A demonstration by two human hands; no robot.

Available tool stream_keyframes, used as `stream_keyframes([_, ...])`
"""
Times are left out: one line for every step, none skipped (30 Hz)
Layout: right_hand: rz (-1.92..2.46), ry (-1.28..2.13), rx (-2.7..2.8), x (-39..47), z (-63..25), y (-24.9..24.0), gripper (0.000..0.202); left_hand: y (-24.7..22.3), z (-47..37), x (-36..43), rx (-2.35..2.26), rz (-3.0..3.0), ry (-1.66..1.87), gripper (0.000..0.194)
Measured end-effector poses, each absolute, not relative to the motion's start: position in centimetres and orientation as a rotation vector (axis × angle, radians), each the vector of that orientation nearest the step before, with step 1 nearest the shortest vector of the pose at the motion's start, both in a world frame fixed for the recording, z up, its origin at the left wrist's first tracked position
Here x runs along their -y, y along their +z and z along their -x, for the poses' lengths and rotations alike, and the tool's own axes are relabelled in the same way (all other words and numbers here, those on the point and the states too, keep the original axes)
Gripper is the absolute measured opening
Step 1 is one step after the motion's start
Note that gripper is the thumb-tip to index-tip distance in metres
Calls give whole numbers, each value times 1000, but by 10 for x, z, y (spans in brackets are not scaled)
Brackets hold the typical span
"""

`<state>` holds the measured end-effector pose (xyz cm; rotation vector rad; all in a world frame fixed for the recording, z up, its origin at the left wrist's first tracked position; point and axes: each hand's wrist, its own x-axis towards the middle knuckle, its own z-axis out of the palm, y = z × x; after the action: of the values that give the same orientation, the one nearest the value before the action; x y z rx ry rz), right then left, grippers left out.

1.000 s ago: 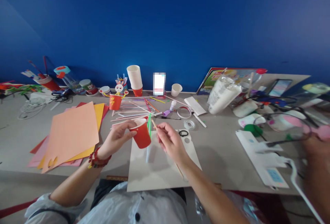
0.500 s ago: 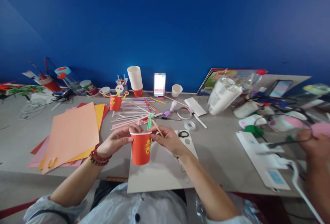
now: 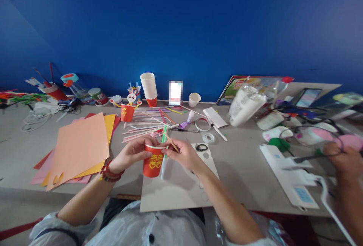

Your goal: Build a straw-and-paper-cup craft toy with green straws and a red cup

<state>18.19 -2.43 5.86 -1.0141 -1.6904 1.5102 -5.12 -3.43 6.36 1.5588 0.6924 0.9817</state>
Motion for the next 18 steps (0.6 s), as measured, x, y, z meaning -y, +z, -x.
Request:
stream_keyframes([1028,1529,1678,24,-183,58,31,62,52,34,-670,-1524,998,17])
stream_keyframes([1037,1541,1669,23,-184,58,32,62,53,34,-657,-1512,1013,18])
stream_keyframes([1034,1547,1669,23,-185,58,33,61,54,34,-652,-1518,1026,19])
stream_keyframes([1021,1546,1674,23,-186,58,32,61,54,34,-654,-1534,1039,19])
stream_keyframes([1004,1537,1681,22,-186,58,31,62,54,34,-659,-1554,1047,19])
stream_keyframes([992,1524,1691,22,-185,58,31,62,54,34,-664,-1576,1056,20])
stream_keyframes([991,1509,1704,22,-185,58,30,63,54,34,-670,-1597,1066,21])
stream_keyframes([1004,1489,1718,22,-185,58,30,64,53,35,-673,-1614,1079,23])
stream_keyframes([1027,1467,1734,22,-185,58,31,65,53,35,-674,-1620,1090,27])
stream_keyframes([1050,1445,1748,23,-184,59,31,66,52,36,-672,-1613,1099,34])
stream_keyframes([1069,1428,1763,23,-184,59,31,66,51,37,-670,-1592,1103,42])
stream_keyframes([1079,1414,1774,22,-184,60,30,66,50,37,-672,-1564,1100,50])
stream_keyframes([1078,1406,1781,22,-184,61,29,65,49,38,-679,-1534,1091,57])
stream_keyframes([1068,1401,1780,22,-184,62,27,63,48,39,-691,-1506,1083,62])
stream_keyframes([1056,1400,1774,21,-184,62,26,62,47,40,-708,-1484,1077,65])
stream_keyframes([1048,1403,1763,21,-185,62,26,60,46,40,-728,-1470,1077,67])
stream_keyframes([1047,1414,1754,20,-185,61,26,58,45,41,-752,-1466,1085,69])
stream_keyframes([1051,1433,1746,20,-185,60,27,57,44,41,-778,-1471,1095,70])
